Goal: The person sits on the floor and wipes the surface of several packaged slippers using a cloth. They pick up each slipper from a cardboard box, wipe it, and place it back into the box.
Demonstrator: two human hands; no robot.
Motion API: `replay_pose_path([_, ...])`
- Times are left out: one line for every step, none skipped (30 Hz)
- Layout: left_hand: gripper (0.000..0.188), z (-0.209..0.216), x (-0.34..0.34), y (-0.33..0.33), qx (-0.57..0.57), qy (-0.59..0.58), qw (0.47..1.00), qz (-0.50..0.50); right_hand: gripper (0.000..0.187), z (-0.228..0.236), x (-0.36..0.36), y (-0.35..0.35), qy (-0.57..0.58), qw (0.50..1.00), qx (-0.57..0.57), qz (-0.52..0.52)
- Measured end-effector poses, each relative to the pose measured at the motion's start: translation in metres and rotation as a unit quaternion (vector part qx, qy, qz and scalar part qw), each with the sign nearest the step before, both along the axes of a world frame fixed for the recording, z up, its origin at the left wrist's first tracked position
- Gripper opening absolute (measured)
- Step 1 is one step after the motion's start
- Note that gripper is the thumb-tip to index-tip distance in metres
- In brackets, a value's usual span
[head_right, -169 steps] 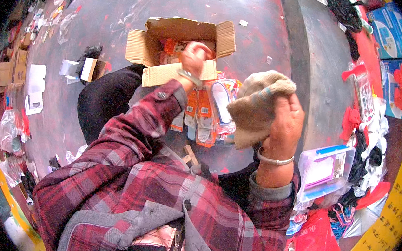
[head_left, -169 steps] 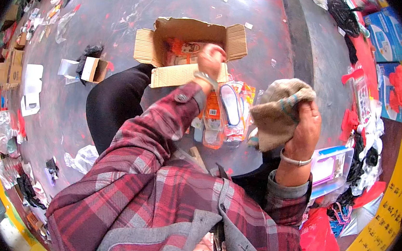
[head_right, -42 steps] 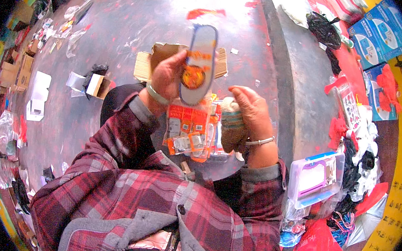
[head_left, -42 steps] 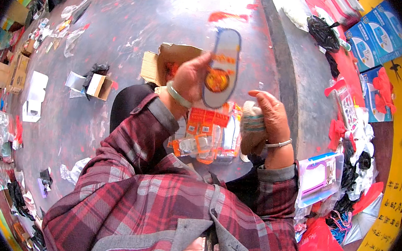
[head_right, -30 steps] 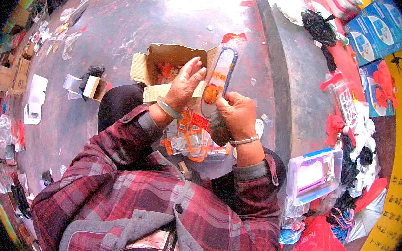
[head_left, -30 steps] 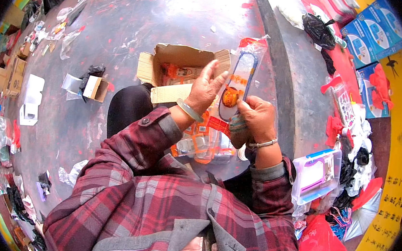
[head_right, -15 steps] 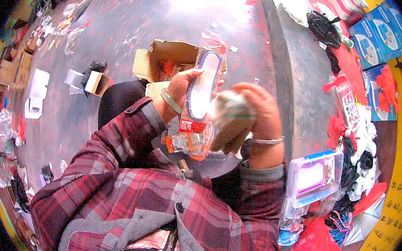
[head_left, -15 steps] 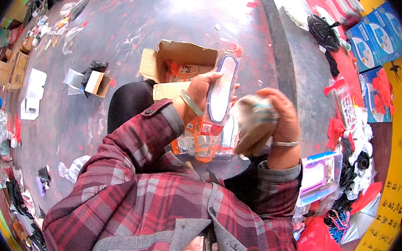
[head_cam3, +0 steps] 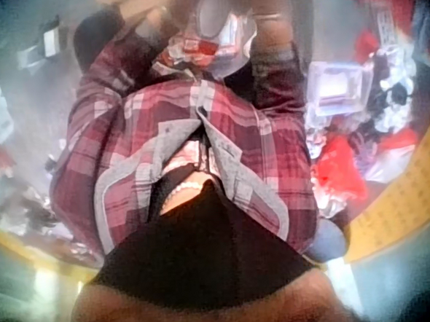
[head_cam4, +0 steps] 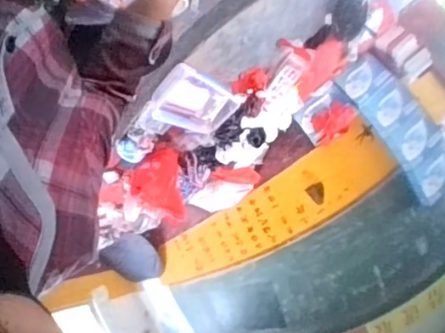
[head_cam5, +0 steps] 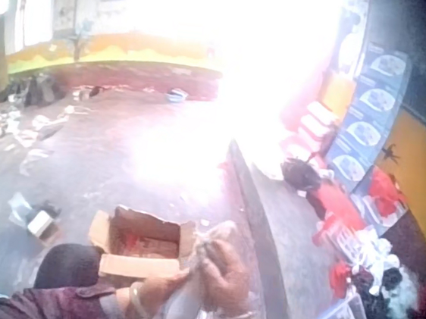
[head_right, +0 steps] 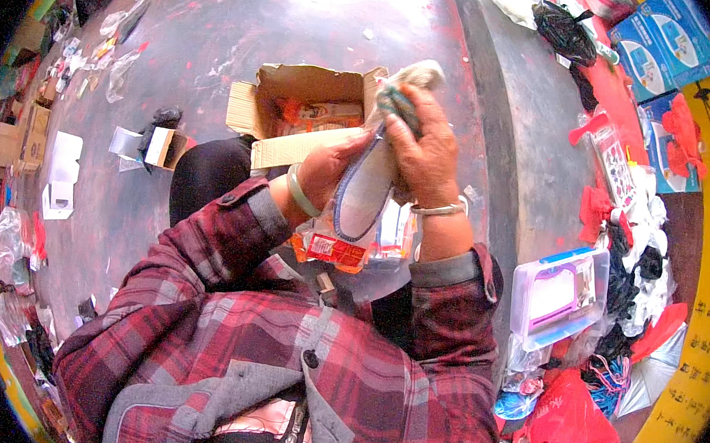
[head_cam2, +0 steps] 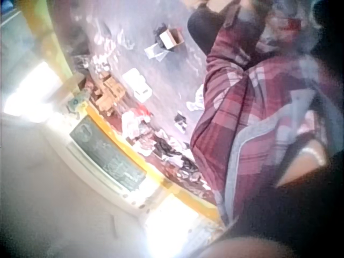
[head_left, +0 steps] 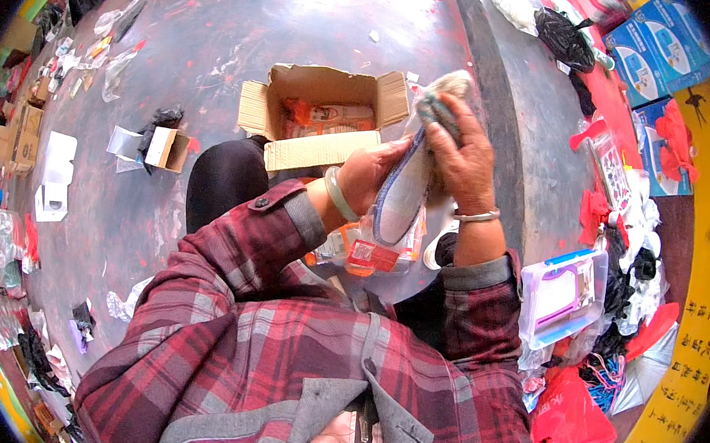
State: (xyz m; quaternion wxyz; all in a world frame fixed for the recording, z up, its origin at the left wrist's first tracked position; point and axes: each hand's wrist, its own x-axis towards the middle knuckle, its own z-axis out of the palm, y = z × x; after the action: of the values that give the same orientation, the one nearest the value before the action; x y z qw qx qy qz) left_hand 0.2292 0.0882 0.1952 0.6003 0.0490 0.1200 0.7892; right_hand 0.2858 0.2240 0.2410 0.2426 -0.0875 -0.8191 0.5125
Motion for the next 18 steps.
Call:
replay_pose_path([0.038, -0.008, 0.001, 0.000, -0.002, -0.009, 1.000, -0.021, 0.035, -0.006, -0.001, -0.002, 0.006, 0.998, 0.062, -0.007])
replay_pose_path([0.038, -0.011, 0.001, 0.000, 0.002, -0.020, 1.000, -0.014, 0.036, -0.012, -0.003, -0.005, 0.011, 0.992, 0.123, -0.015])
replay_pose_path([0.039, -0.014, 0.000, -0.001, 0.006, -0.030, 0.999, -0.006, 0.038, -0.015, -0.003, -0.009, 0.017, 0.992, 0.125, -0.021])
replay_pose_path([0.039, -0.016, -0.001, -0.002, 0.011, -0.041, 0.999, 0.002, 0.037, -0.016, -0.003, -0.011, 0.025, 0.992, 0.125, -0.013])
replay_pose_path([0.040, -0.016, -0.002, -0.003, 0.031, -0.059, 0.998, 0.009, 0.036, -0.016, -0.003, -0.013, 0.034, 0.992, 0.125, -0.004])
replay_pose_path([0.040, -0.016, -0.006, -0.004, 0.019, -0.057, 0.998, 0.019, 0.036, -0.016, -0.004, -0.015, 0.043, 0.991, 0.126, 0.004])
replay_pose_path([0.040, -0.017, -0.010, -0.004, 0.007, -0.056, 0.998, 0.029, 0.034, -0.015, -0.004, -0.017, 0.058, 0.989, 0.136, 0.017])
replay_pose_path([0.040, -0.017, -0.012, -0.005, -0.005, -0.054, 0.998, 0.040, 0.034, -0.016, -0.003, -0.020, 0.059, 0.988, 0.142, 0.033])
replay_pose_path([0.038, -0.002, -0.012, -0.005, 0.077, -0.103, 0.991, 0.037, 0.034, -0.016, -0.001, -0.023, 0.061, 0.986, 0.149, 0.048])
replay_pose_path([0.039, -0.005, -0.015, -0.005, 0.052, -0.090, 0.993, 0.050, 0.033, -0.016, 0.000, -0.027, 0.063, 0.984, 0.157, 0.063])
replay_pose_path([0.039, -0.010, -0.023, -0.004, 0.027, -0.076, 0.995, 0.063, 0.032, -0.020, 0.003, -0.030, 0.049, 0.983, 0.163, 0.066])
replay_pose_path([0.040, -0.012, -0.029, -0.004, 0.002, -0.062, 0.995, 0.078, 0.032, -0.019, 0.004, -0.035, 0.052, 0.980, 0.168, 0.089])
replay_pose_path([0.043, -0.012, -0.033, -0.004, 0.006, -0.057, 0.995, 0.085, 0.031, -0.014, 0.007, -0.039, 0.060, 0.979, 0.154, 0.119])
replay_pose_path([0.044, -0.012, -0.038, -0.007, 0.020, -0.046, 0.996, 0.079, 0.030, -0.010, 0.008, -0.043, 0.068, 0.976, 0.140, 0.149])
replay_pose_path([0.045, -0.013, -0.044, -0.013, 0.032, -0.034, 0.996, 0.072, 0.031, -0.010, 0.008, -0.045, 0.080, 0.973, 0.122, 0.181])
replay_pose_path([0.046, -0.013, -0.049, -0.016, 0.044, -0.023, 0.997, 0.064, 0.031, -0.009, 0.010, -0.048, 0.076, 0.970, 0.104, 0.204])
replay_pose_path([0.049, -0.016, -0.054, -0.015, 0.024, -0.013, 0.994, 0.109, 0.032, -0.008, 0.013, -0.050, 0.073, 0.967, 0.087, 0.228])
replay_pose_path([0.049, -0.012, -0.059, -0.019, 0.016, 0.007, 0.994, 0.108, 0.032, -0.007, 0.015, -0.052, 0.068, 0.963, 0.071, 0.250])
